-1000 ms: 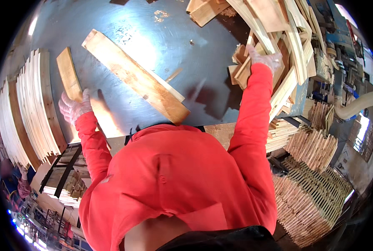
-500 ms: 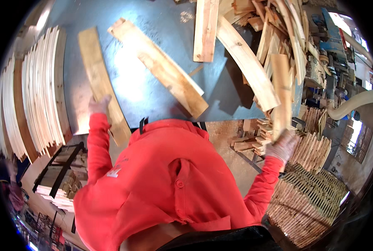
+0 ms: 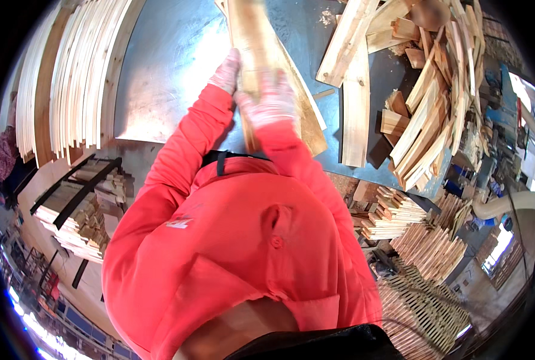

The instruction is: The person repeatedly picks up wooden planks from a pile on a metal table, briefly inspects them, and places them into a separate stack. The task involves continuous handling of individual planks to organize them.

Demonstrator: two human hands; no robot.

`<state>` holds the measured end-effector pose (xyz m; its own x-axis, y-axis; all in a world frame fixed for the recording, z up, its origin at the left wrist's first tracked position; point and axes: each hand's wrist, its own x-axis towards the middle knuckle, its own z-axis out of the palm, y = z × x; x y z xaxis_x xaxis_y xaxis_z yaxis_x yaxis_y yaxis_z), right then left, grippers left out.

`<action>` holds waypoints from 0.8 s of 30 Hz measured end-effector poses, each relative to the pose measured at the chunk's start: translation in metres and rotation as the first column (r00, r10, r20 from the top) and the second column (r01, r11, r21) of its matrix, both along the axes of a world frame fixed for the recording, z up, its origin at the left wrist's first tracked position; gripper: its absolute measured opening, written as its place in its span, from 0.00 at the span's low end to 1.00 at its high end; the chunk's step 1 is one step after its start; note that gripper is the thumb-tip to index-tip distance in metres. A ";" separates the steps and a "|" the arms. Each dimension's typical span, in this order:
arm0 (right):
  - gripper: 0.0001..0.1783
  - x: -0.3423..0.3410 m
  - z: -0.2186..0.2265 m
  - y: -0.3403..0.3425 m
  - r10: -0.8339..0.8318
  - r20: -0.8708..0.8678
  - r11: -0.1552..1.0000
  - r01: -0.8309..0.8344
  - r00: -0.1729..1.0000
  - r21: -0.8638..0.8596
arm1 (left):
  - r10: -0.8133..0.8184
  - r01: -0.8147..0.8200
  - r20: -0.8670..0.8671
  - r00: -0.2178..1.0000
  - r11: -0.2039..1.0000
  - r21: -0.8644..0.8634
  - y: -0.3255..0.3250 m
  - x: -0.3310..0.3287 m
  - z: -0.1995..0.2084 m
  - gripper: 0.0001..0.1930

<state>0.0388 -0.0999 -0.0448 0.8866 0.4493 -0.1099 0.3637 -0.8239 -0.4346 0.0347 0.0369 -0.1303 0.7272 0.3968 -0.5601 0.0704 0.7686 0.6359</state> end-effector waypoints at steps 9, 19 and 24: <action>0.52 0.169 -0.039 -0.044 -0.352 0.279 0.874 0.420 0.893 -0.244 | -0.095 0.343 -0.418 0.904 0.744 0.574 0.047 -0.045 0.048 0.26; 0.30 0.181 -0.002 -0.149 0.129 -0.547 0.548 0.400 0.827 0.734 | 0.204 0.940 -0.945 0.257 0.174 0.293 0.111 -0.107 0.044 0.36; 0.23 0.223 0.035 -0.159 0.229 -0.226 0.953 -0.171 0.947 0.249 | 0.117 0.906 -0.917 0.381 0.149 0.396 0.143 -0.123 0.031 0.37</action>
<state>0.2616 -0.2592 -0.0094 0.7327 0.6531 -0.1915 0.3672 -0.6163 -0.6967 -0.0879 0.1798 -0.0996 0.5347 0.6938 -0.4824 0.8394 -0.5020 0.2083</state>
